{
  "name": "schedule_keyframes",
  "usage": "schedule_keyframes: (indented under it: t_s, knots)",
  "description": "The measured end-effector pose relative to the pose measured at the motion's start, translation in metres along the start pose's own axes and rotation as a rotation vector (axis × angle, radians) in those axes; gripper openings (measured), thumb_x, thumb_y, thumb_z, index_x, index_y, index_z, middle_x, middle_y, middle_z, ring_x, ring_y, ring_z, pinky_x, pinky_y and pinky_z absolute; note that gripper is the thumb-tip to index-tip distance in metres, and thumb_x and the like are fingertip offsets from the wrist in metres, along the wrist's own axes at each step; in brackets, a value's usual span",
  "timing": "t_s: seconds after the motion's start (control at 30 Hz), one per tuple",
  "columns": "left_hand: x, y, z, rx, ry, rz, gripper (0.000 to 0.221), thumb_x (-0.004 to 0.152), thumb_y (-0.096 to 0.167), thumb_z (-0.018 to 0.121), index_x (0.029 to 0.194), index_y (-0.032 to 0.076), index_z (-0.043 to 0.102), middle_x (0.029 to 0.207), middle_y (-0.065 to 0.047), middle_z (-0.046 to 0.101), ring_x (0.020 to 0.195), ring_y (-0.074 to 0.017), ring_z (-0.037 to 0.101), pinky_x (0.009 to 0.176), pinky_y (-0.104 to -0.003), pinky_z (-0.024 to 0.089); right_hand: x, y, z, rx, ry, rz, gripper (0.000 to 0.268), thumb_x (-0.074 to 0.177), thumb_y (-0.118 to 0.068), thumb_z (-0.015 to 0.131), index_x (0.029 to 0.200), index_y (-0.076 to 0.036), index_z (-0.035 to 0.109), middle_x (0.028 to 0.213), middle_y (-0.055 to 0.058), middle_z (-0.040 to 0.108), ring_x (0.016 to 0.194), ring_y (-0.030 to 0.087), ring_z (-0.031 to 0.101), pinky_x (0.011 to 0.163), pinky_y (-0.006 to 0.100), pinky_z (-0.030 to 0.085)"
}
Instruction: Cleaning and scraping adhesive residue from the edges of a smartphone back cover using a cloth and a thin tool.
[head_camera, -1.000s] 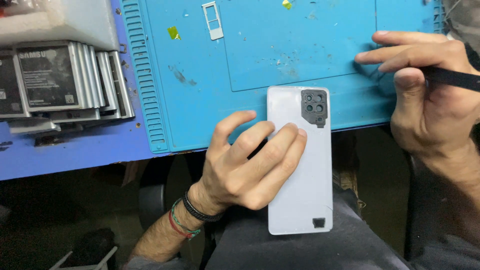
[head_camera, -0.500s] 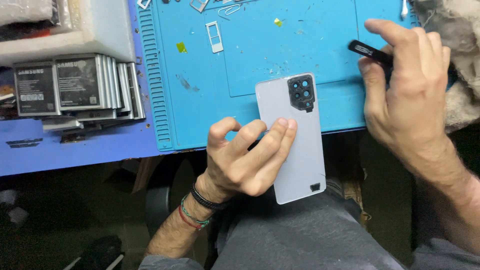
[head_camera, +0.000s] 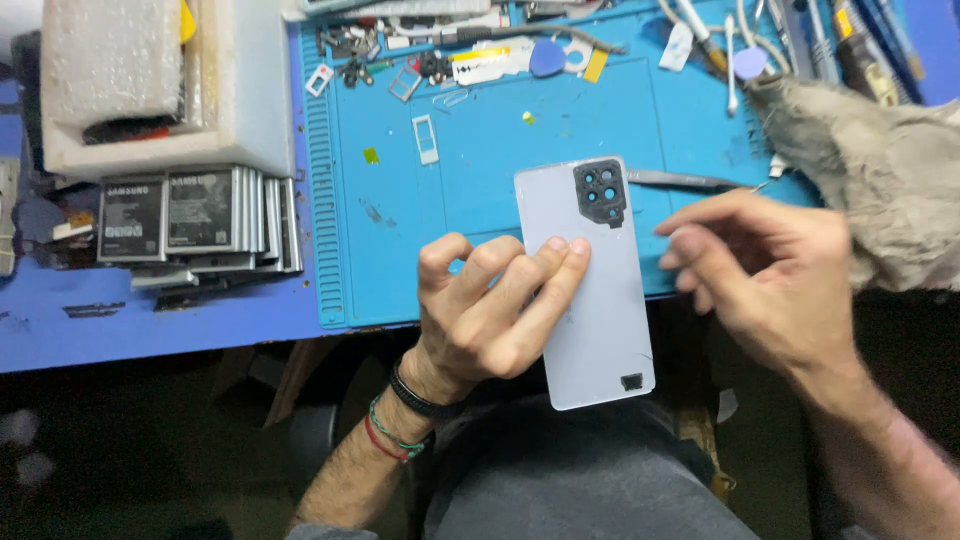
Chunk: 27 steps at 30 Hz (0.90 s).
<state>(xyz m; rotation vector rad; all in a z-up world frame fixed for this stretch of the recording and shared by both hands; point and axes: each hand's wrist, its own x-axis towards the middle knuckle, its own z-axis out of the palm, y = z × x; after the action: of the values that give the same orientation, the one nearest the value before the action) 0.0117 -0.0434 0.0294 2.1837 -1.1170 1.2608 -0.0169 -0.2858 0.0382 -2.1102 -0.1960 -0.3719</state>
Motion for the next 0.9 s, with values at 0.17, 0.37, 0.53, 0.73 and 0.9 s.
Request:
schedule_keyframes:
  t_s: [0.17, 0.37, 0.53, 0.73, 0.9]
  knots:
    - [0.0, 0.0, 0.002, -0.07, -0.046, 0.014, 0.022, 0.11, 0.004, 0.058, 0.108, 0.004, 0.08, 0.094, -0.004, 0.072, 0.081, -0.0187, 0.067, 0.09, -0.037, 0.04, 0.018, -0.002, 0.019, 0.423, -0.389, 0.592, 0.012, 0.092, -0.016, 0.082, 0.093, -0.006, 0.074, 0.063, 0.006, 0.07, 0.042, 0.012, 0.057, 0.027, 0.028, 0.042]
    - [-0.003, -0.001, 0.006, -0.181, 0.014, 0.033, 0.029, 0.103, -0.006, 0.053, 0.076, 0.005, 0.056, 0.082, -0.01, 0.06, 0.079, -0.0254, 0.055, 0.083, -0.044, 0.054, 0.027, 0.011, 0.032, 0.311, -0.487, 0.55, 0.013, 0.099, -0.018, 0.076, 0.091, -0.007, 0.077, 0.077, -0.001, 0.067, 0.066, 0.008, 0.056, 0.054, 0.029, 0.048]
    - [-0.002, -0.001, 0.003, -0.181, 0.034, 0.05, 0.03, 0.104, -0.005, 0.054, 0.077, 0.008, 0.058, 0.077, -0.005, 0.051, 0.078, -0.0222, 0.055, 0.092, -0.045, 0.054, 0.025, 0.008, 0.039, 0.32, -0.433, 0.544, 0.016, 0.099, -0.018, 0.074, 0.101, -0.005, 0.082, 0.081, 0.0, 0.07, 0.068, 0.008, 0.057, 0.054, 0.028, 0.049]
    - [-0.007, -0.001, 0.007, -0.202, 0.026, -0.033, 0.031, 0.103, -0.011, 0.054, 0.078, 0.007, 0.055, 0.077, -0.004, 0.042, 0.08, -0.0247, 0.051, 0.093, -0.049, 0.054, 0.023, 0.005, 0.038, 0.313, -0.418, 0.515, 0.021, 0.101, -0.017, 0.066, 0.109, -0.004, 0.081, 0.091, 0.0, 0.073, 0.077, 0.009, 0.06, 0.066, 0.029, 0.052]
    - [-0.006, -0.002, 0.005, -0.215, 0.049, -0.012, 0.032, 0.102, -0.011, 0.052, 0.075, 0.007, 0.054, 0.075, -0.004, 0.043, 0.077, -0.024, 0.053, 0.091, -0.048, 0.054, 0.024, -0.006, 0.043, 0.236, -0.371, 0.551, 0.024, 0.099, -0.014, 0.065, 0.111, -0.005, 0.083, 0.1, 0.001, 0.081, 0.086, 0.009, 0.065, 0.075, 0.028, 0.056]
